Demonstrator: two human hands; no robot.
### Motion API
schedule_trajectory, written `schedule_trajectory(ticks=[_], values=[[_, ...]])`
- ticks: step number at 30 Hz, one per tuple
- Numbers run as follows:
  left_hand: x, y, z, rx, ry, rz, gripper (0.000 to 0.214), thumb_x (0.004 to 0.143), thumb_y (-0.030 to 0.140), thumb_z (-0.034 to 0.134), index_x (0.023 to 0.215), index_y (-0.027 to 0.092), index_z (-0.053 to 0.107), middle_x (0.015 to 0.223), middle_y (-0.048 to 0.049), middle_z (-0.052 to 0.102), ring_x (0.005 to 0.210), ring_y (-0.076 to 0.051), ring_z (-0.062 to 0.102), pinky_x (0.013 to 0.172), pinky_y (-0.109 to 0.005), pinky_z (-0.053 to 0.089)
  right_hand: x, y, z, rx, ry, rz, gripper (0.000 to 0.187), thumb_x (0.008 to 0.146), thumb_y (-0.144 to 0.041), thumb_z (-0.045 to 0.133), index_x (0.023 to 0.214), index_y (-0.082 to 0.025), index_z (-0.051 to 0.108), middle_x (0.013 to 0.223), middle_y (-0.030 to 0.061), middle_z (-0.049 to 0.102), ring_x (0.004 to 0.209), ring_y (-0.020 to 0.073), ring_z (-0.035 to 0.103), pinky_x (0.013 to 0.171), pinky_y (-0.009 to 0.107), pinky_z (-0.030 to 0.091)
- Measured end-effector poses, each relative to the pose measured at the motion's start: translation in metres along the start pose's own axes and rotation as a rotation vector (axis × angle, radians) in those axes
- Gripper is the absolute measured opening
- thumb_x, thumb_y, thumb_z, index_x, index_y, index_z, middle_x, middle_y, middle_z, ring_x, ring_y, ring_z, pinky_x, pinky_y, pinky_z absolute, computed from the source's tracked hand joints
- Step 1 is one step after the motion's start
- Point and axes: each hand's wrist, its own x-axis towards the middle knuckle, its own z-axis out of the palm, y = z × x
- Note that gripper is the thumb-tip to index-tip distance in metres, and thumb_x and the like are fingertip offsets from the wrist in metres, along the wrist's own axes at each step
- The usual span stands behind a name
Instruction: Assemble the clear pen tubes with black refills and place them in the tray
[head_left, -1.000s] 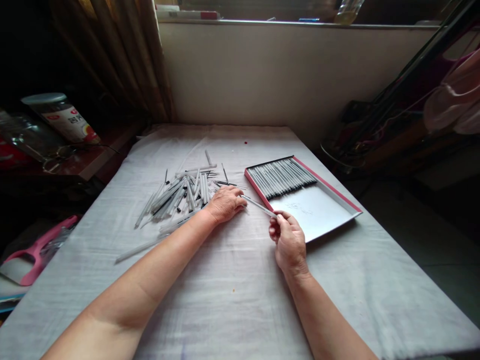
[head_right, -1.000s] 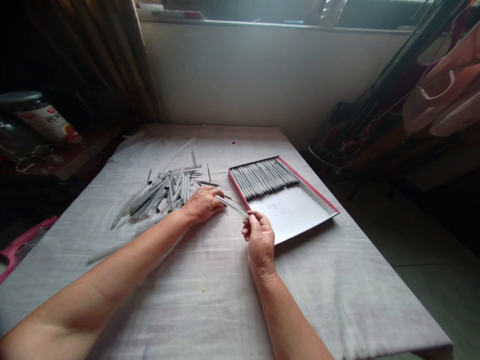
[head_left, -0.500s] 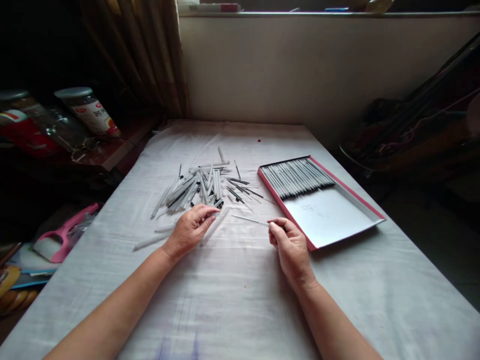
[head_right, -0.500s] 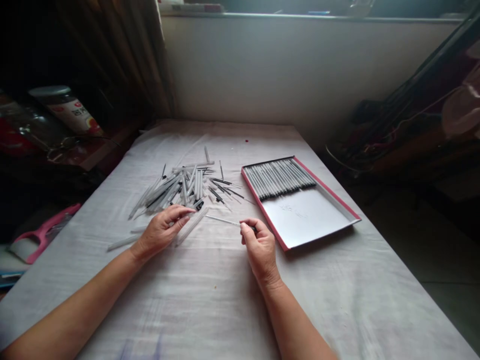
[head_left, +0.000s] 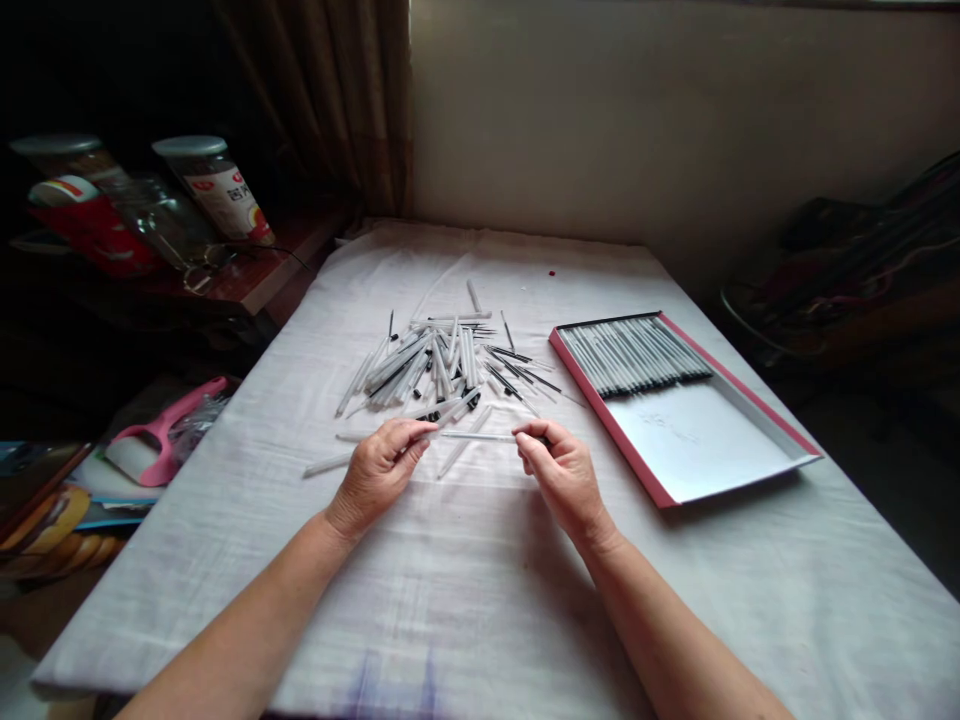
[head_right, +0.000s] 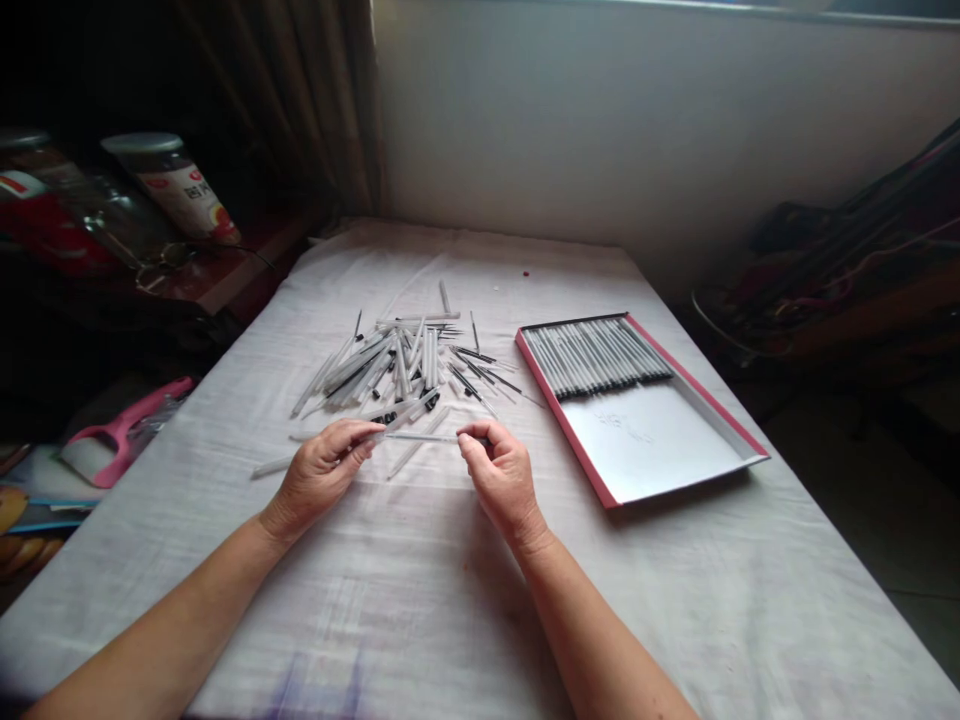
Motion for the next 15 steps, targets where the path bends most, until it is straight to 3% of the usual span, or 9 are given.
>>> schedule_trajectory(ticks=[6,11,15], values=[[-0.001,0.003,0.000,-0.002,-0.045,0.012,0.021,0.091,0.022,0.053,0.104,0.020,0.068,0.096,-0.0074,0.072,0.090,-0.018,0.067,0.083,-0.030,0.054,0.001,0.001,-0.002,-0.027,-0.034,0.009,0.019,0.070,-0.037,0.068,0.074,-0.019,0.068,0.055,-0.0027,0.055,0.049,0.0106,0.045,0.046,0.023,0.036],[-0.005,0.001,0.003,-0.007,-0.129,0.011,0.021,0.090,0.022,0.055,0.106,0.020,0.069,0.096,-0.0063,0.075,0.087,-0.017,0.070,0.080,-0.026,0.054,0.012,0.004,-0.016,-0.195,-0.391,0.008,0.019,0.073,-0.034,0.069,0.084,-0.021,0.076,0.071,0.0021,0.070,0.066,0.0180,0.063,0.062,0.028,0.049],[-0.006,-0.002,0.005,-0.049,-0.161,0.003,0.020,0.089,0.022,0.057,0.104,0.021,0.071,0.094,-0.0047,0.076,0.083,-0.016,0.071,0.076,-0.024,0.055,0.023,0.006,-0.025,-0.411,-0.548,-0.169,0.018,0.083,-0.032,0.062,0.088,-0.023,0.077,0.079,0.0018,0.074,0.071,0.0178,0.066,0.069,0.028,0.050]])
